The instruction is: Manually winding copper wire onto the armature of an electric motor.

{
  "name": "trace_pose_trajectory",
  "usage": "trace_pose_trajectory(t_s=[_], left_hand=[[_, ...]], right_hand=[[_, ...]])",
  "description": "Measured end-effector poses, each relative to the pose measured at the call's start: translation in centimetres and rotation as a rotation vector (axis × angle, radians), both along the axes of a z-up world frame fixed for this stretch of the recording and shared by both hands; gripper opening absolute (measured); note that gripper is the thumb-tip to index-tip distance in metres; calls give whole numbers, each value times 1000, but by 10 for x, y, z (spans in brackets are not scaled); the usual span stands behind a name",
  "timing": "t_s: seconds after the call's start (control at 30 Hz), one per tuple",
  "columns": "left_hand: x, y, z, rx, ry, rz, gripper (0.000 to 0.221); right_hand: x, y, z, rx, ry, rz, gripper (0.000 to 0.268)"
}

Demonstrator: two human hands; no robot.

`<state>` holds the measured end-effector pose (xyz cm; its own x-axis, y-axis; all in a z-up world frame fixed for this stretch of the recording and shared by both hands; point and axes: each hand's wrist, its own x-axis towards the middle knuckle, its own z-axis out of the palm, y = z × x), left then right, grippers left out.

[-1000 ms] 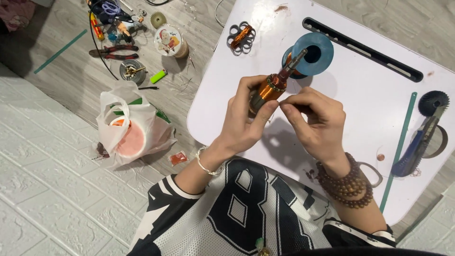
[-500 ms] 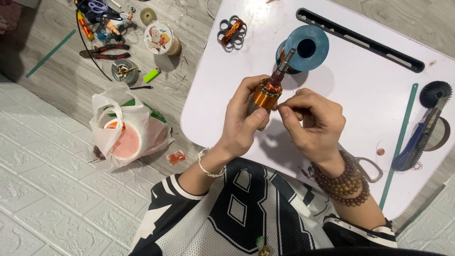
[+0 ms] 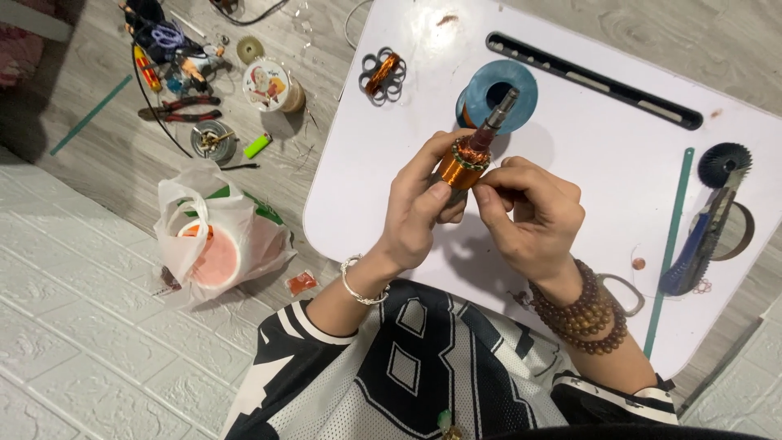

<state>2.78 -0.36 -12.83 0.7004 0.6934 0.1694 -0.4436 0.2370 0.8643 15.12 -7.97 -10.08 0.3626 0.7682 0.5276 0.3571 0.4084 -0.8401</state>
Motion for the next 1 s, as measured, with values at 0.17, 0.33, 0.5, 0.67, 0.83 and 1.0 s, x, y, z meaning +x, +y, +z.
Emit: trace_pose_trajectory(t_s=[0.17,0.33,0.5,0.67,0.83,1.0], left_hand=[[16,7,16,64,-16,-52,56],[29,14,33,242,26,-43,53],[33,12,49,386,122,21,53],[31,23,49,270,107,-50,57],[26,39,67,379,92,18,58],[14,43,61,427,71,54,55]], right_hand=[[11,-3,13,36,11,-51,7],[18,-6,20,85,39,-84,7],[20,-3,27,75,48,-110,8],[26,5,25,89,31,-59,7],[25,27,47,107,39,27,6],[22,30,54,45,1,72,5]])
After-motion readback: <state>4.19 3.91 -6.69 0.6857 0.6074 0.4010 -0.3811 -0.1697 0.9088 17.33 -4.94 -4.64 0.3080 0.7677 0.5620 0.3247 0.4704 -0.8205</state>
